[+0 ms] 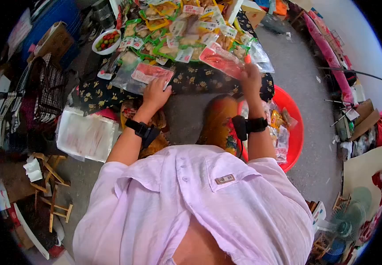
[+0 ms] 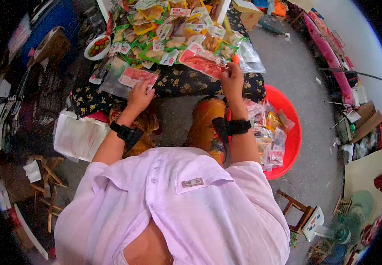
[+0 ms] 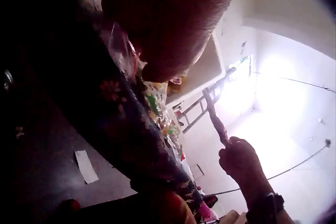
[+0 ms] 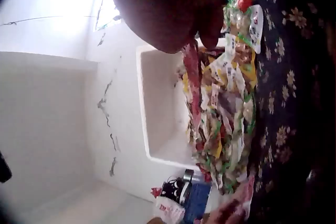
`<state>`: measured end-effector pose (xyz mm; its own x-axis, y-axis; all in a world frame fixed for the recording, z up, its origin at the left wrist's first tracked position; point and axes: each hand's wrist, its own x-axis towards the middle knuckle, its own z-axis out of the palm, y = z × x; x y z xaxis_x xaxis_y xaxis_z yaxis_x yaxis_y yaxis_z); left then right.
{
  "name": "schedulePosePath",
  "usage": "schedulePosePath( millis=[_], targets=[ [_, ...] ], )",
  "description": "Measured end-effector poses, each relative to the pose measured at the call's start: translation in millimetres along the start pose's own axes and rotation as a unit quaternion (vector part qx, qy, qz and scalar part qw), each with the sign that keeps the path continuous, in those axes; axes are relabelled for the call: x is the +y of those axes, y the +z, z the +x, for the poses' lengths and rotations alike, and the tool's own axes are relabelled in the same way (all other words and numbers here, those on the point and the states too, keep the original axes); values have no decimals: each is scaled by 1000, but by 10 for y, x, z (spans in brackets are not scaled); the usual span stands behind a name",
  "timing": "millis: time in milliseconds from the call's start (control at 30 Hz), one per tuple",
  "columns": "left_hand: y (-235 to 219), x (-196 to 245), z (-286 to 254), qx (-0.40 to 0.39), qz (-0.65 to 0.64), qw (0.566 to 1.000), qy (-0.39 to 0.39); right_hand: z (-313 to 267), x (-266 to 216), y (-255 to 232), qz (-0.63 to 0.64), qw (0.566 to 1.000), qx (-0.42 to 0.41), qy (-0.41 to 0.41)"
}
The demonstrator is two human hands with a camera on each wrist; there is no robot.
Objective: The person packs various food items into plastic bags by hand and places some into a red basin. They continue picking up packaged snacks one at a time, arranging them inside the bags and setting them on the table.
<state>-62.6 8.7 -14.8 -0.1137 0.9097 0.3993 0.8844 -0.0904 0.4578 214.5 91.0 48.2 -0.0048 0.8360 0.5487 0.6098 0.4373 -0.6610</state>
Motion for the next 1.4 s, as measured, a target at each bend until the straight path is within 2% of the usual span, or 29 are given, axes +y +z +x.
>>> schedulePosePath(
  millis=[67,100,133,200,300,333,433,533,733,833,933,1133,1200,1300,1400],
  targets=[
    [-149,133,14,43,47,997,38,-90,2,83,42,999,-1,-28],
    [-180,153,4,22,62,997,29,-154,7,147,65,997,-3,-41],
    [-204,160,-1,1,78,997,19,-224,12,230,97,995,-1,6],
    [-251,191,-36,-53,113,992,-29,-315,22,326,71,997,-21,-9],
    [-217,155,-108,-86,104,988,-71,-399,51,452,69,996,-60,-14],
    [-176,104,-125,-67,79,993,-60,-430,50,488,61,995,-77,-9],
    [-122,62,-111,-74,63,990,-105,-500,-77,531,47,994,-90,-27],
    [-106,45,-79,-40,7,993,-107,-565,-178,561,67,991,-111,-33],
    [-100,45,-52,-57,-13,994,-94,-654,-206,658,88,989,-117,-25],
    [-96,98,-95,49,0,999,-20,-634,-257,614,83,990,-102,-58],
    [-130,183,-131,89,-5,996,19,-659,-275,597,75,992,-80,-66],
    [-155,155,-277,13,85,996,-32,-674,-168,640,81,991,-98,-46],
    [-154,122,-273,-12,74,995,-60,-671,-144,692,84,990,-106,-48],
    [-131,89,-236,-39,47,994,-88,-691,-150,763,111,985,-127,20],
    [-120,107,-224,-42,31,994,-95,-701,-120,871,127,980,-147,37]
  ],
)
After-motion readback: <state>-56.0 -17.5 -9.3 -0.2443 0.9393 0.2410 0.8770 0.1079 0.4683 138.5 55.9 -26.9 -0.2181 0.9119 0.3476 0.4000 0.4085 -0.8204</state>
